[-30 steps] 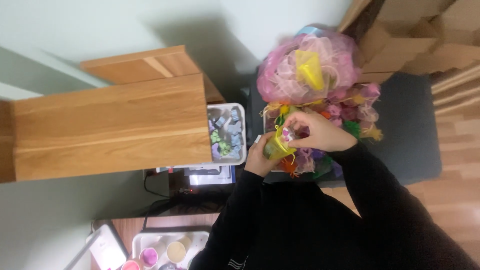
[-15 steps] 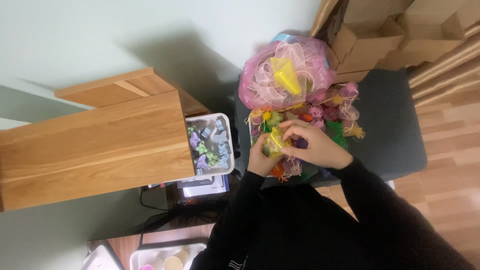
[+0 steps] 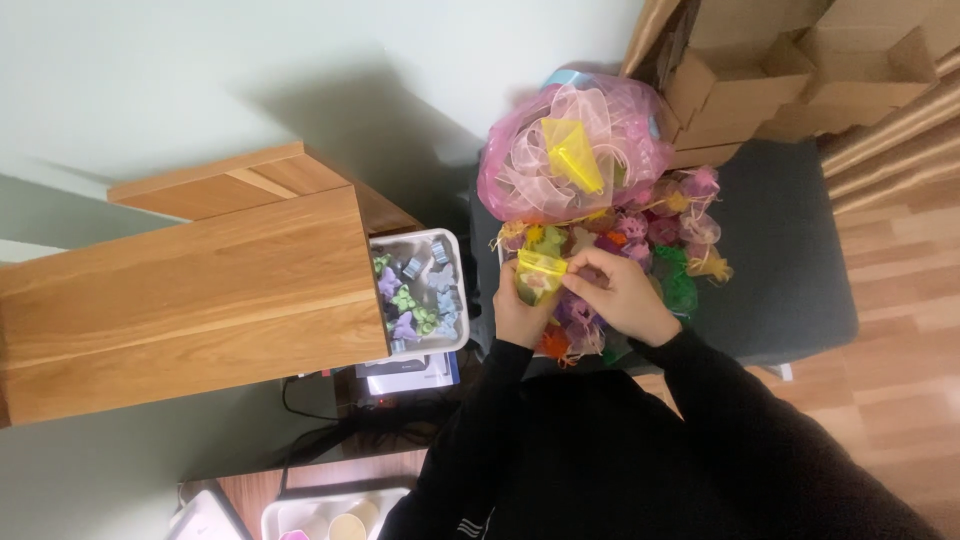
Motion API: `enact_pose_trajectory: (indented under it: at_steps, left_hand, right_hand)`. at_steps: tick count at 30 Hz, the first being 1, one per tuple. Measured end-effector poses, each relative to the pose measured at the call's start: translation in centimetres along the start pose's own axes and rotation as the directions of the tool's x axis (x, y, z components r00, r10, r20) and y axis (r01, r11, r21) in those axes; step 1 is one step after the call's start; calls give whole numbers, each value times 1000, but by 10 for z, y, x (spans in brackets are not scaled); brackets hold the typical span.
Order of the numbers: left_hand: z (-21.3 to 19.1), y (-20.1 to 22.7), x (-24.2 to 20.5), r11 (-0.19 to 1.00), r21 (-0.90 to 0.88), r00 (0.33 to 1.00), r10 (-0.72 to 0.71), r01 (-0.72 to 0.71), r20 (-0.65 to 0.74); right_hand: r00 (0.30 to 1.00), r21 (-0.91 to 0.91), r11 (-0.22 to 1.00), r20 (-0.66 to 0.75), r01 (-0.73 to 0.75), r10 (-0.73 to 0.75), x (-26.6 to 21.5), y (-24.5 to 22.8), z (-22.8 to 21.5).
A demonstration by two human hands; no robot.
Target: The recorder is placing star-shaped and heart-shaped wax melts into small colorful organza gift bags.
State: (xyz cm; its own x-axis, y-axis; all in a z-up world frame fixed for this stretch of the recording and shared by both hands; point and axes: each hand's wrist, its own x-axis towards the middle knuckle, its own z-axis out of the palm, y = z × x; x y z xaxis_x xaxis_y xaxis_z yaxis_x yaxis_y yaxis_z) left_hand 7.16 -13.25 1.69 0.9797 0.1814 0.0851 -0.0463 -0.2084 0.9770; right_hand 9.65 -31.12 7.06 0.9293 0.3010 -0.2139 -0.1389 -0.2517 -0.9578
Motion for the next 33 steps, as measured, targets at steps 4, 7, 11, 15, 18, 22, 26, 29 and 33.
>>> enact_pose_trajectory:
  at_steps: [4, 7, 11, 15, 18, 22, 26, 29, 33]
  left_hand:
    - [-5, 5, 4, 972, -209, 984, -71, 104, 161]
    - [-11, -7, 7, 927, -363, 963, 7, 95, 270]
    - [-11, -46, 10, 811, -528, 939, -72, 252, 337]
    - [-4, -104, 7, 841, -482, 942, -87, 244, 325]
    - [-9, -28, 14, 822, -510, 949, -111, 255, 296]
    - [-11, -22, 12, 869, -443, 965, -130, 222, 229]
    - [-20, -8, 14, 950, -309, 981, 16, 46, 193]
    - [-28, 6, 14, 954, -299, 979, 74, -14, 188]
    - [-40, 6, 17, 967, -232, 984, -73, 110, 161]
  right_hand:
    - [990, 70, 988, 25, 134, -136, 1, -9, -4]
    - [987, 111, 981, 23, 157, -160, 2, -17, -8]
    - [994, 149, 983, 9, 109, -112, 0, -29, -16]
    - [996, 164, 983, 21, 86, -91, 1, -17, -20]
    - [998, 139, 988, 17, 65, -68, -1, -16, -21]
    - [1000, 217, 976, -6, 7, -6, -3, -16, -22]
    - [999, 336, 941, -6, -31, 35, -6, -8, -25]
    - [999, 389, 920, 12, -39, 37, -9, 3, -29]
    - [999, 427, 904, 20, -31, 24, -11, 8, -39]
